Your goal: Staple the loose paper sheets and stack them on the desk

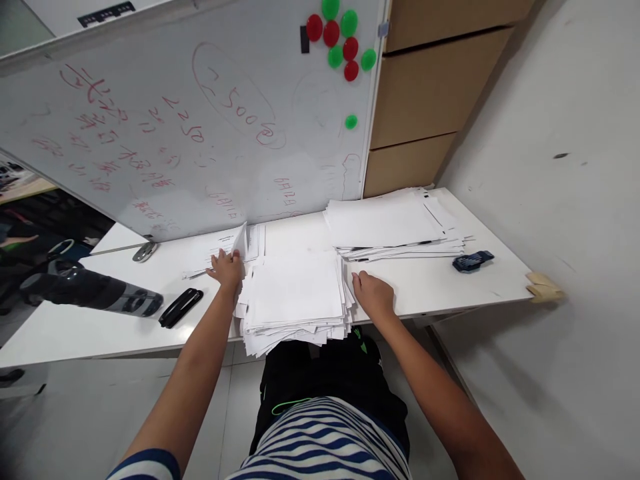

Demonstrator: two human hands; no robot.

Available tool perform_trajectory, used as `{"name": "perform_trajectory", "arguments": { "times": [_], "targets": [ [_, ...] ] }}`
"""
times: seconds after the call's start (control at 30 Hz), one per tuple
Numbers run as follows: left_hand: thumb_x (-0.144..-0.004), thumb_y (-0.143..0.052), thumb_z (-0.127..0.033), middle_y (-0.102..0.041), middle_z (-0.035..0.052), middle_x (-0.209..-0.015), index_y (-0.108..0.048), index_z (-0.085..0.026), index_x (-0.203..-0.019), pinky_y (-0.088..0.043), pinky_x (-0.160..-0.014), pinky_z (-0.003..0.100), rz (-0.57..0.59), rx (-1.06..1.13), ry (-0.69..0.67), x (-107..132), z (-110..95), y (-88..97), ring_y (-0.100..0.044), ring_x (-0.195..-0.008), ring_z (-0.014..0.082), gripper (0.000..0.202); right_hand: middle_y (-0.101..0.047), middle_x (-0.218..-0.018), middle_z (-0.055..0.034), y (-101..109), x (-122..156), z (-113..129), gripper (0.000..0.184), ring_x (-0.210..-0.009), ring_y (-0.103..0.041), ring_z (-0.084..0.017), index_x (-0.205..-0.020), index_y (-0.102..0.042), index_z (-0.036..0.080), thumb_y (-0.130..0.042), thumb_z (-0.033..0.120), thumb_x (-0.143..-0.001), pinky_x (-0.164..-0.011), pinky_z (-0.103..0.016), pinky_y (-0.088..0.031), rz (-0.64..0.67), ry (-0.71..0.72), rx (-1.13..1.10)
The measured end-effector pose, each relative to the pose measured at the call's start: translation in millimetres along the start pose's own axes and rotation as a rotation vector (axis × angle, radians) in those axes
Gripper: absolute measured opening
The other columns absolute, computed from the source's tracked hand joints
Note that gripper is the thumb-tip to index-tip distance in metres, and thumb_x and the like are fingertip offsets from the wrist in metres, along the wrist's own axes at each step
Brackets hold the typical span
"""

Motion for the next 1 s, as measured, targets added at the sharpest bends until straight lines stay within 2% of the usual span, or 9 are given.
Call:
{"name": "perform_trajectory", "arguments": {
  "times": [0.17, 0.33, 0.6, 0.83, 1.0],
  "targets": [
    [-0.098, -0.025, -0.050, -0.036, 0.0030, -0.158, -0.069, -0.026, -0.116, -0.007, -0.114, 0.068, 0.008, -0.010, 0.004, -1.0, 0.0, -1.1, -0.019, -0.148, 0.0344, 0.053, -0.068, -0.072, -0.0083, -0.9, -0.1, 0.2, 0.042, -0.061, -0.055, -0.015, -0.086, -0.066, 0.014, -0.036, 0.039, -0.102, -0.056, -0.029, -0.013, 0.000, 0.003, -0.004],
    [-0.099, -0.023, -0.049, -0.037, 0.0065, -0.157, -0.065, -0.023, -0.122, -0.006, -0.114, 0.069, 0.009, 0.016, 0.002, -0.9, -0.1, -1.0, -0.019, -0.148, 0.0354, 0.055, -0.068, -0.071, -0.0077, -0.7, -0.2, 0.2, 0.042, -0.060, -0.055, -0.014, -0.085, -0.065, 0.014, -0.036, 0.038, -0.102, -0.055, -0.029, -0.012, -0.004, -0.002, -0.008],
    [-0.099, -0.025, -0.045, -0.039, 0.0084, -0.155, -0.060, -0.024, -0.131, -0.008, -0.113, 0.070, -0.001, 0.025, 0.002, -0.9, -0.4, 0.2, -0.021, -0.147, 0.0370, 0.052, -0.067, -0.070, -0.0078, -2.1, 0.1, -0.8, 0.043, -0.060, -0.053, -0.014, -0.084, -0.066, 0.014, -0.036, 0.040, -0.102, -0.056, -0.029, -0.012, -0.023, 0.005, -0.025],
    [-0.099, -0.025, -0.046, -0.040, 0.0072, -0.155, -0.058, -0.026, -0.133, -0.007, -0.115, 0.067, -0.011, 0.041, 0.028, -1.4, 2.7, -0.1, -0.022, -0.147, 0.0338, 0.052, -0.068, -0.071, -0.0073, -1.4, -0.2, -0.4, 0.043, -0.060, -0.053, -0.014, -0.084, -0.066, 0.015, -0.036, 0.040, -0.102, -0.055, -0.029, -0.011, -0.011, -0.003, -0.005],
    [-0.099, -0.027, -0.048, -0.040, 0.0085, -0.155, -0.060, -0.025, -0.130, -0.008, -0.114, 0.066, -0.070, 0.104, 0.041, -1.5, 5.7, 3.7, -0.022, -0.147, 0.0333, 0.050, -0.068, -0.072, -0.0079, -2.4, -1.6, -1.8, 0.042, -0.061, -0.056, -0.015, -0.085, -0.066, 0.014, -0.036, 0.040, -0.102, -0.055, -0.029, -0.012, -0.010, -0.009, -0.014]
  ]
}}
Point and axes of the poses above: each hand's wrist, its own x-axis away from the middle knuckle, its own y-axis out of the back of the hand, z = x × y, the point moved 8 cm from there along -x, towards the middle knuckle
